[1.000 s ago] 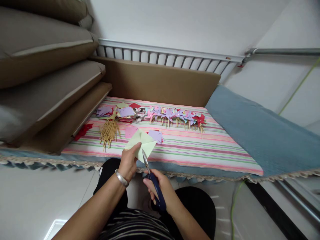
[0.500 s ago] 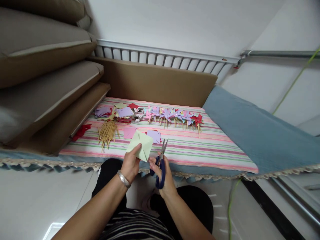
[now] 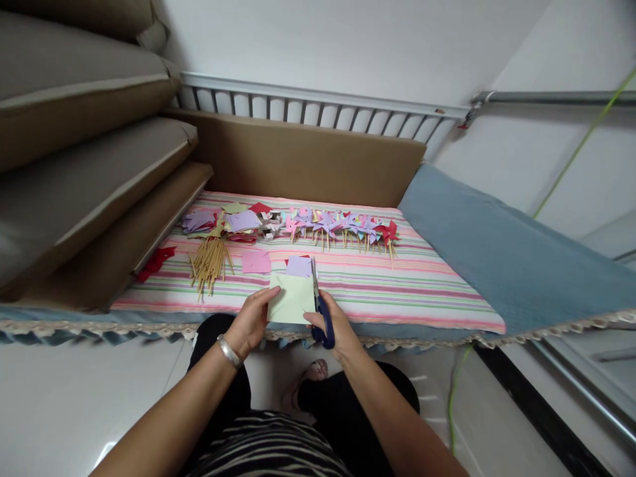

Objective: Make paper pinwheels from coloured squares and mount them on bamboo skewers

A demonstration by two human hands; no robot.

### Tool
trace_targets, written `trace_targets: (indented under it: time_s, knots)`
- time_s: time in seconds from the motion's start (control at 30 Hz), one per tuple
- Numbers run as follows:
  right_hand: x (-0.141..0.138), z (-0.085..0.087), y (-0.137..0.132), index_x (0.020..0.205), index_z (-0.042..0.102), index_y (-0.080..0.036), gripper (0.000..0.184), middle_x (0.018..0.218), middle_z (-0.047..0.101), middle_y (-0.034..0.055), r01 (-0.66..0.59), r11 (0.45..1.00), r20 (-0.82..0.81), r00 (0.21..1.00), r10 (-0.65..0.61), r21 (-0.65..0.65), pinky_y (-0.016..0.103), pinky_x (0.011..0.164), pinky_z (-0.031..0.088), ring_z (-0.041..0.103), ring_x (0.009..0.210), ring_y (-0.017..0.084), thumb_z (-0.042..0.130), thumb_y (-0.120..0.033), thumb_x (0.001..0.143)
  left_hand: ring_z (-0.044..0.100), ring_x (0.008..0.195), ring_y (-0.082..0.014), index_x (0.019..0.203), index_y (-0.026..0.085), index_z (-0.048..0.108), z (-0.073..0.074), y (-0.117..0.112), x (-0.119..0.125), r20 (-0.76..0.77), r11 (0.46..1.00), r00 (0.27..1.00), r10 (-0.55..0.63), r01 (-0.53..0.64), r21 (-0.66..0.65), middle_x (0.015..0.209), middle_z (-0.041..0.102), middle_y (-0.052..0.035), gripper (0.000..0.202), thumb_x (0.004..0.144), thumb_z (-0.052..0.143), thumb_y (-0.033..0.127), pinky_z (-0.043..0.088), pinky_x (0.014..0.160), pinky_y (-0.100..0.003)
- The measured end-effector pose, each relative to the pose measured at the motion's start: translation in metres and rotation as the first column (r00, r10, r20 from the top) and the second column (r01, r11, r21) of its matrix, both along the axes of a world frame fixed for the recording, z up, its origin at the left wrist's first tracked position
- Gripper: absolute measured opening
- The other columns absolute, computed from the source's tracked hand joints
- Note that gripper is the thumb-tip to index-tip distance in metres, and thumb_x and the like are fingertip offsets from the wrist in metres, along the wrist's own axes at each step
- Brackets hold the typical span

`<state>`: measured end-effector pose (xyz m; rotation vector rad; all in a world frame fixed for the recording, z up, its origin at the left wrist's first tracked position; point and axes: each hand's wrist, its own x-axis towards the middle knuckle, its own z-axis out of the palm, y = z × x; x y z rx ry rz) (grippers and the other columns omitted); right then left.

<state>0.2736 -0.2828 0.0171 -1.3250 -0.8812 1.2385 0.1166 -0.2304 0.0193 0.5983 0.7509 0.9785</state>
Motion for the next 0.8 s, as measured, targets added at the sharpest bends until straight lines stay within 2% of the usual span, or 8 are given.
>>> trace_targets:
  time_s: [0.1, 0.17, 0.3, 0.43, 0.5, 0.6, 0.67, 0.8]
  knots:
    - [0.012, 0.008, 0.004, 0.11, 0.051, -0.018, 0.055, 0.075, 0.056, -0.0036, -0.116, 0.993, 0.085, 0.99, 0.116, 0.0, 0.025, 0.057, 0.042, 0.051, 0.061, 0.012, 0.07, -0.022, 0.059, 0.066, 0.067, -0.0218, 0.086, 0.007, 0.07, 0.001, 0.006, -0.003, -0.118, 0.983, 0.978, -0.173, 0.179, 0.047, 0.081, 0.072, -0.0146, 0.031, 0.06, 0.076, 0.023, 0.049, 0.064, -0.03]
    - [0.017, 0.01, 0.008, 0.108, 0.053, -0.017, 0.053, 0.075, 0.057, -0.0037, -0.182, 0.983, 0.129, 0.975, 0.18, 0.003, 0.025, 0.059, 0.042, 0.051, 0.062, 0.012, 0.07, -0.02, 0.059, 0.066, 0.066, -0.0231, 0.091, 0.008, 0.07, 0.0, 0.007, -0.002, -0.178, 0.977, 0.964, -0.196, 0.208, 0.05, 0.084, 0.072, -0.015, 0.039, 0.055, 0.078, 0.019, 0.05, 0.063, -0.031]
    - [0.018, 0.012, 0.008, 0.114, 0.051, -0.02, 0.058, 0.082, 0.061, -0.0017, -0.182, 0.983, 0.136, 0.975, 0.177, 0.028, 0.028, 0.066, 0.044, 0.057, 0.07, 0.015, 0.069, -0.02, 0.059, 0.066, 0.065, -0.0228, 0.092, 0.009, 0.07, -0.005, 0.01, 0.0, -0.2, 0.993, 0.976, -0.085, 0.1, 0.067, 0.085, 0.072, -0.0142, 0.041, 0.052, 0.079, 0.016, 0.049, 0.06, -0.03]
    - [0.006, 0.016, -0.01, 0.122, 0.043, -0.024, 0.062, 0.09, 0.063, 0.0008, -0.106, 0.988, 0.037, 0.994, 0.103, 0.111, 0.031, 0.078, 0.046, 0.061, 0.086, 0.018, 0.067, -0.024, 0.064, 0.066, 0.066, -0.0207, 0.09, 0.009, 0.069, -0.014, 0.013, 0.0, -0.109, 0.997, 0.991, 0.081, -0.082, 0.0, 0.085, 0.072, -0.0123, 0.037, 0.055, 0.077, 0.015, 0.05, 0.06, -0.028]
    - [-0.004, 0.015, -0.025, 0.121, 0.044, -0.024, 0.058, 0.089, 0.062, 0.0018, -0.089, 0.992, 0.033, 0.996, 0.086, 0.086, 0.03, 0.072, 0.048, 0.061, 0.081, 0.017, 0.067, -0.03, 0.068, 0.066, 0.066, -0.0208, 0.09, 0.009, 0.068, -0.018, 0.014, -0.001, -0.057, 0.988, 0.988, 0.144, -0.146, -0.047, 0.085, 0.072, -0.0122, 0.036, 0.055, 0.077, 0.013, 0.051, 0.061, -0.029]
    - [-0.024, 0.004, -0.046, 0.119, 0.048, -0.021, 0.054, 0.078, 0.06, 0.0008, -0.192, 0.98, 0.009, 0.981, 0.193, -0.051, 0.026, 0.053, 0.047, 0.057, 0.06, 0.013, 0.063, -0.045, 0.073, 0.066, 0.065, -0.0213, 0.087, 0.008, 0.067, -0.017, 0.013, 0.001, -0.015, 0.977, 0.981, 0.193, -0.194, -0.09, 0.081, 0.072, -0.0122, 0.032, 0.057, 0.075, 0.011, 0.052, 0.062, -0.03]
    - [-0.034, -0.005, -0.055, 0.115, 0.05, -0.019, 0.057, 0.07, 0.057, -0.0015, -0.215, 0.971, -0.045, 0.976, 0.211, -0.11, 0.022, 0.043, 0.043, 0.051, 0.051, 0.01, 0.062, -0.053, 0.072, 0.066, 0.065, -0.0212, 0.086, 0.008, 0.067, -0.014, 0.011, 0.002, -0.008, 0.972, 0.976, 0.219, -0.219, -0.086, 0.078, 0.072, -0.0116, 0.029, 0.058, 0.075, 0.011, 0.052, 0.063, -0.03]
    - [-0.043, -0.018, -0.064, 0.107, 0.051, -0.019, 0.058, 0.061, 0.052, -0.0052, -0.256, 0.953, -0.117, 0.964, 0.239, -0.161, 0.017, 0.036, 0.038, 0.046, 0.043, 0.007, 0.062, -0.061, 0.068, 0.067, 0.069, -0.0197, 0.086, 0.008, 0.067, -0.008, 0.006, 0.005, 0.001, 0.961, 0.963, 0.27, -0.27, -0.063, 0.081, 0.072, -0.0105, 0.03, 0.057, 0.075, 0.01, 0.052, 0.065, -0.028]
